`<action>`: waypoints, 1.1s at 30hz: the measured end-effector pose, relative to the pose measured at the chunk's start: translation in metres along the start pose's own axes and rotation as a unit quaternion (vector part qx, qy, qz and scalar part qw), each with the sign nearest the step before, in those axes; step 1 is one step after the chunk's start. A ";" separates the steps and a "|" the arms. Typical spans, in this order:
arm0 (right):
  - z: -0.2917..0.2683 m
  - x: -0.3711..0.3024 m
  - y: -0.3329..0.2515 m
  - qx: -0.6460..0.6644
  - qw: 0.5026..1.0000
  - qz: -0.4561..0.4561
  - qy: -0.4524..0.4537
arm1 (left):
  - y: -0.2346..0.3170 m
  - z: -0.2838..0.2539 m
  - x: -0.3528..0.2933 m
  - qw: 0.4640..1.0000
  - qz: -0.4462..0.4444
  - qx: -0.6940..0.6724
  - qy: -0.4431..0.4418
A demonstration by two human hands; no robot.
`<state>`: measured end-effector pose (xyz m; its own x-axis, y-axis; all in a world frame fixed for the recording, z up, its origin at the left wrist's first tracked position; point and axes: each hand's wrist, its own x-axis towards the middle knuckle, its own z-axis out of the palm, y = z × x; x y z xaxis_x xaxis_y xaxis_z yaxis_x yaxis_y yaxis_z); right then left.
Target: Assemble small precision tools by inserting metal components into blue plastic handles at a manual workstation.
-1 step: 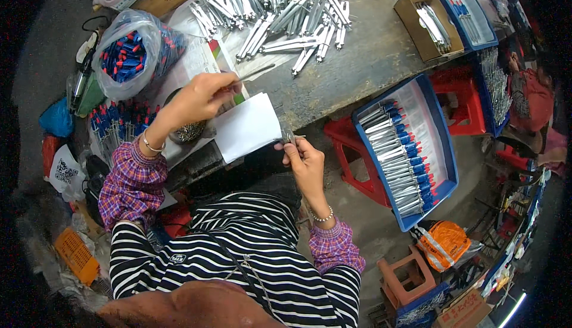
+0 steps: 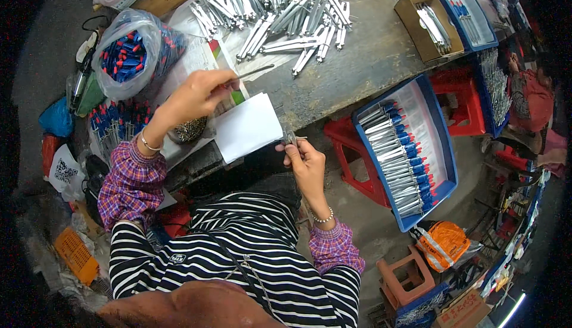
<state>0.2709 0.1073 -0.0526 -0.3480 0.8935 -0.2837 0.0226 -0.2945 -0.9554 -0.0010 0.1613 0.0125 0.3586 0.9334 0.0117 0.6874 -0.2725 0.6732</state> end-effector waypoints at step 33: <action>0.038 -0.023 -0.035 -0.129 0.978 -0.057 -0.151 | 0.038 0.029 -0.047 0.973 0.120 -0.196 -0.026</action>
<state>0.2422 0.0844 -0.0097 -0.6222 0.7632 -0.1744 0.1903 -0.0687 -0.9793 0.0264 0.0999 0.0163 0.5184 0.8375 0.1728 0.2896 -0.3621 0.8860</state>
